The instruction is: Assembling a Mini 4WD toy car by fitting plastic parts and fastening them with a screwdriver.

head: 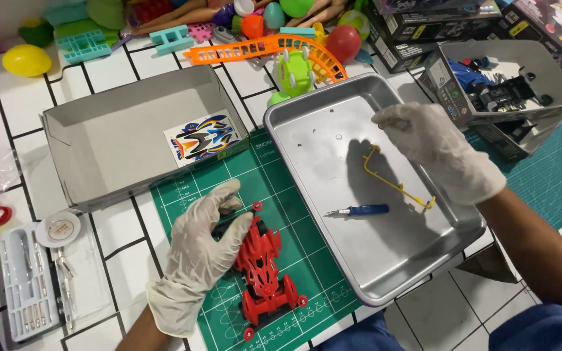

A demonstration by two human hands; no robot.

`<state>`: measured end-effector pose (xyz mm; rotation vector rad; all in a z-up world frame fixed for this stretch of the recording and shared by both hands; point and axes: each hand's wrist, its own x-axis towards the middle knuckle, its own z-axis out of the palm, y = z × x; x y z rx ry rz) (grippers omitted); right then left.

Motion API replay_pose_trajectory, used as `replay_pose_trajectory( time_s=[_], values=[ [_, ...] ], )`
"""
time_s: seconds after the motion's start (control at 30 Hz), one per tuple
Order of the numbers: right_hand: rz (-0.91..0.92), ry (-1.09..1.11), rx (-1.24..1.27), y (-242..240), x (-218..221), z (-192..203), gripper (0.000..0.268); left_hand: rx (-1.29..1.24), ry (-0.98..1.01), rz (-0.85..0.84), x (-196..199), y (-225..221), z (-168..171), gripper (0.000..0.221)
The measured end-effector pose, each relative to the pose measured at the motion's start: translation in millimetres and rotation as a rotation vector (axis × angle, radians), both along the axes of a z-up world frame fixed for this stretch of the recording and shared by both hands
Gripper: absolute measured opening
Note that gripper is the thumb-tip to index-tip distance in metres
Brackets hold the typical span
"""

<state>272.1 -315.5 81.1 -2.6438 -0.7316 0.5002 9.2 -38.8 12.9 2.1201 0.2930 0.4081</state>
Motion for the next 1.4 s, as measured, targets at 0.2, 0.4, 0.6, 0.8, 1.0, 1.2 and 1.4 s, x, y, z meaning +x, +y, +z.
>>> replay_pose_trajectory(
  time_s=[0.2,0.4,0.6,0.8,1.0,1.2,1.4],
  values=[
    [-0.031,-0.092,0.012,-0.3,48.6,-45.3,0.037,0.092,0.203,0.186,-9.6,33.3,40.0,0.034],
    [0.160,-0.305,0.018,18.5,26.0,-32.4,0.036,0.244,0.564,-0.093,-34.3,62.3,34.7,0.055],
    [0.330,-0.067,0.406,109.8,-92.3,28.6,0.032,0.239,0.412,-0.192,-36.0,67.6,7.8,0.032],
    [0.673,0.038,0.502,172.6,-146.6,6.8,0.024,0.371,0.097,-0.130,-33.8,64.9,-22.2,0.018],
    [0.455,0.453,0.409,199.8,-166.6,-14.3,0.028,0.435,0.194,-0.092,-32.2,64.0,-38.2,0.039],
    [0.313,0.541,0.371,196.2,-167.9,-26.5,0.038,0.406,0.258,-0.085,-30.7,60.2,-46.0,0.043],
    [0.372,0.435,0.512,189.1,-169.0,-37.1,0.040,0.287,0.342,-0.043,-30.0,58.4,-48.1,0.059]
  ],
)
